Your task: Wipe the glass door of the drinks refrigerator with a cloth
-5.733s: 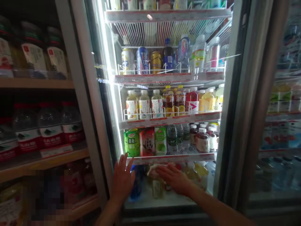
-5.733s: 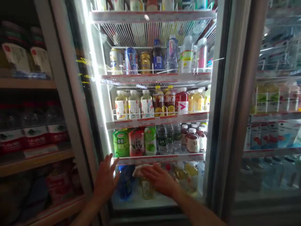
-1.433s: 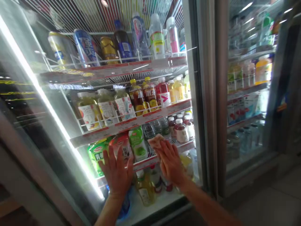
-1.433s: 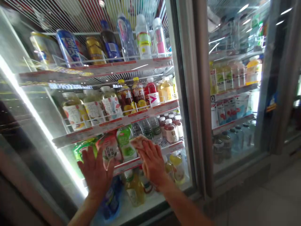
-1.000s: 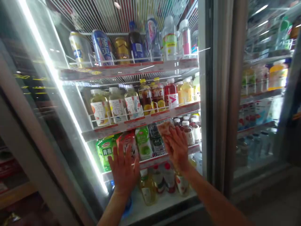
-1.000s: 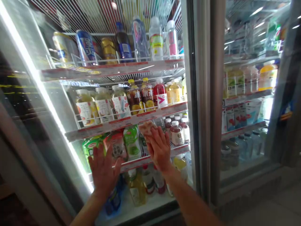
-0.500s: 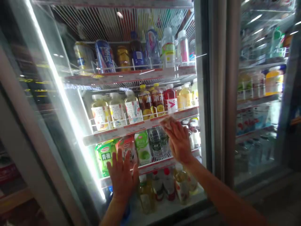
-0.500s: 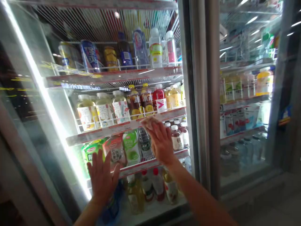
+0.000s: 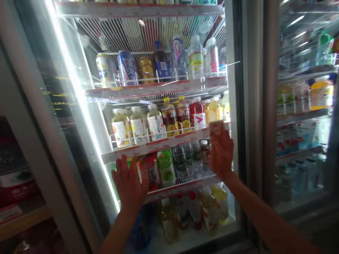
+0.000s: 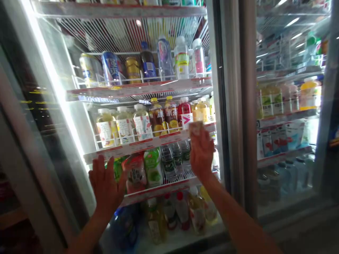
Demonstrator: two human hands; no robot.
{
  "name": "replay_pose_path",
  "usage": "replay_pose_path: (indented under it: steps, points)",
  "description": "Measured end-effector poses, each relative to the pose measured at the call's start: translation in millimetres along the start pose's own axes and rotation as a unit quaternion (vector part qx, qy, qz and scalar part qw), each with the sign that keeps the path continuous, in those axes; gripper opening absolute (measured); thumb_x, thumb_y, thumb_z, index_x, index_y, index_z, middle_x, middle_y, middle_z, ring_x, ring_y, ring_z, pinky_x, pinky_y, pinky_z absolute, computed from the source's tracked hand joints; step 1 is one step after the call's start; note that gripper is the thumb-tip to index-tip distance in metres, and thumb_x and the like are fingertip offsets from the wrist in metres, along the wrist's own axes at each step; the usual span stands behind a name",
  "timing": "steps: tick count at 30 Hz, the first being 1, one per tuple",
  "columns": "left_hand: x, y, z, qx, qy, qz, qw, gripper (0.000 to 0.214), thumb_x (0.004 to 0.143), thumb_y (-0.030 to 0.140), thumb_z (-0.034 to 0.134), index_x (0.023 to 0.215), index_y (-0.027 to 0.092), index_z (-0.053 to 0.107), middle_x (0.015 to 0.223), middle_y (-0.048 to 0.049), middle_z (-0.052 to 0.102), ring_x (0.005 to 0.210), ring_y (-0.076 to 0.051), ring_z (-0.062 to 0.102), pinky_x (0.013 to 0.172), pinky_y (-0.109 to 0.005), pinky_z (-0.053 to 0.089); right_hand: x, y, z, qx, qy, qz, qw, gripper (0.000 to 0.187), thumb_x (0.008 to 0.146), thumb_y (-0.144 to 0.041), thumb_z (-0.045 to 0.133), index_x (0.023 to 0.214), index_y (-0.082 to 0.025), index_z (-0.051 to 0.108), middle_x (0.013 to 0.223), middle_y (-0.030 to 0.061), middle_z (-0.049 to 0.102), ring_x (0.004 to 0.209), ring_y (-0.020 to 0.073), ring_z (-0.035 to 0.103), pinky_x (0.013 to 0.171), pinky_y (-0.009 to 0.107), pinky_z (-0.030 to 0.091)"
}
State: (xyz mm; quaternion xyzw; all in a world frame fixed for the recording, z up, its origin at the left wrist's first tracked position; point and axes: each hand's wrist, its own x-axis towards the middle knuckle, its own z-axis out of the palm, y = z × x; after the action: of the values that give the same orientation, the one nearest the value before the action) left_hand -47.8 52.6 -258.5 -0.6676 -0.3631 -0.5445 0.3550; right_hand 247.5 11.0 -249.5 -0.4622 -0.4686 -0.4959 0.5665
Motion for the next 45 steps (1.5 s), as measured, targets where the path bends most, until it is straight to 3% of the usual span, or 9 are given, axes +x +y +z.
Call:
replay_pose_path:
  steps: [4,9,11,17,23,28,37,42,45]
  points:
    - [-6,0,2.3,0.002,0.008,0.006,1.0,0.07,0.091,0.029,0.048,0.15,0.022,0.012,0.158,-0.012,0.01,0.146,-0.028,0.006,0.117,-0.052,0.009,25,4,10,-0.013,0.048,0.084,0.995,0.054,0.092,-0.02,0.033,0.147,-0.021,0.03,0.156,0.0125,0.021,0.144,0.0311,0.019,0.109,0.059,0.028]
    - [-6,-4,1.2,0.008,0.003,0.015,1.0,0.071,0.091,0.029,0.048,0.15,0.022,0.011,0.158,-0.0115,0.01,0.146,-0.028,0.006,0.117,-0.051,0.01,-2,-70,10,0.049,-0.092,-0.134,0.985,0.064,0.087,-0.018,0.041,0.148,-0.032,0.026,0.149,0.0,0.041,0.141,0.0196,0.031,0.114,0.04,0.029]
    - [-6,-6,-1.6,0.012,0.0,0.023,1.0,0.071,0.09,0.029,0.049,0.15,0.023,0.012,0.158,-0.011,0.01,0.146,-0.027,0.007,0.117,-0.05,0.012,-2,-58,8,0.049,-0.093,-0.145,0.984,0.063,0.087,-0.018,0.04,0.146,-0.035,0.028,0.145,-0.0028,0.046,0.138,0.0176,0.034,0.114,0.039,0.029]
    - [-9,-4,-5.1,0.006,-0.004,0.032,0.999,0.073,0.09,0.024,0.05,0.151,0.024,0.009,0.159,-0.0095,0.009,0.146,-0.026,0.006,0.118,-0.049,0.011,44,32,13,-0.04,0.061,0.152,0.986,0.054,0.09,-0.023,0.034,0.144,-0.021,0.036,0.152,0.0122,0.032,0.14,0.0314,0.029,0.107,0.057,0.032]
    - [-10,-9,-6.6,-0.01,-0.003,0.032,0.999,0.071,0.09,0.024,0.049,0.15,0.025,0.012,0.158,-0.0111,0.013,0.146,-0.029,0.011,0.116,-0.053,0.016,30,4,5,0.009,-0.084,-0.077,0.993,0.059,0.089,-0.019,0.04,0.144,-0.037,0.032,0.15,-0.0004,0.037,0.14,0.0225,0.031,0.111,0.046,0.033]
    - [2,-32,-18.1,-0.011,0.013,0.003,1.0,0.069,0.09,0.027,0.049,0.15,0.028,0.014,0.158,-0.0094,0.015,0.145,-0.029,0.015,0.116,-0.052,0.019,51,56,6,-0.039,0.053,0.054,0.996,0.053,0.091,-0.021,0.034,0.144,-0.019,0.037,0.153,0.0143,0.029,0.142,0.029,0.025,0.113,0.049,0.028]
    - [10,-43,-17.4,0.026,0.003,-0.039,0.999,0.067,0.092,0.031,0.046,0.15,0.027,0.012,0.158,-0.0113,0.013,0.145,-0.031,0.012,0.115,-0.057,0.014,29,-45,11,0.051,-0.119,-0.192,0.973,0.066,0.088,-0.016,0.04,0.149,-0.033,0.02,0.15,-0.0013,0.037,0.142,0.0195,0.028,0.113,0.043,0.032]
    - [8,-40,-15.1,0.037,0.02,-0.032,0.999,0.067,0.092,0.028,0.047,0.15,0.025,0.013,0.157,-0.0136,0.016,0.146,-0.028,0.011,0.116,-0.054,0.013,69,-23,25,-0.001,0.048,0.046,0.998,0.056,0.09,-0.016,0.036,0.145,-0.023,0.034,0.156,0.008,0.024,0.142,0.0312,0.024,0.108,0.056,0.032]
    - [8,-41,-15.3,0.039,0.022,-0.035,0.998,0.067,0.092,0.027,0.046,0.15,0.024,0.013,0.157,-0.0139,0.016,0.146,-0.027,0.011,0.116,-0.053,0.013,61,-71,37,0.03,-0.013,-0.008,0.999,0.062,0.088,-0.015,0.038,0.148,-0.025,0.025,0.155,0.0062,0.027,0.144,0.0274,0.019,0.112,0.053,0.029]
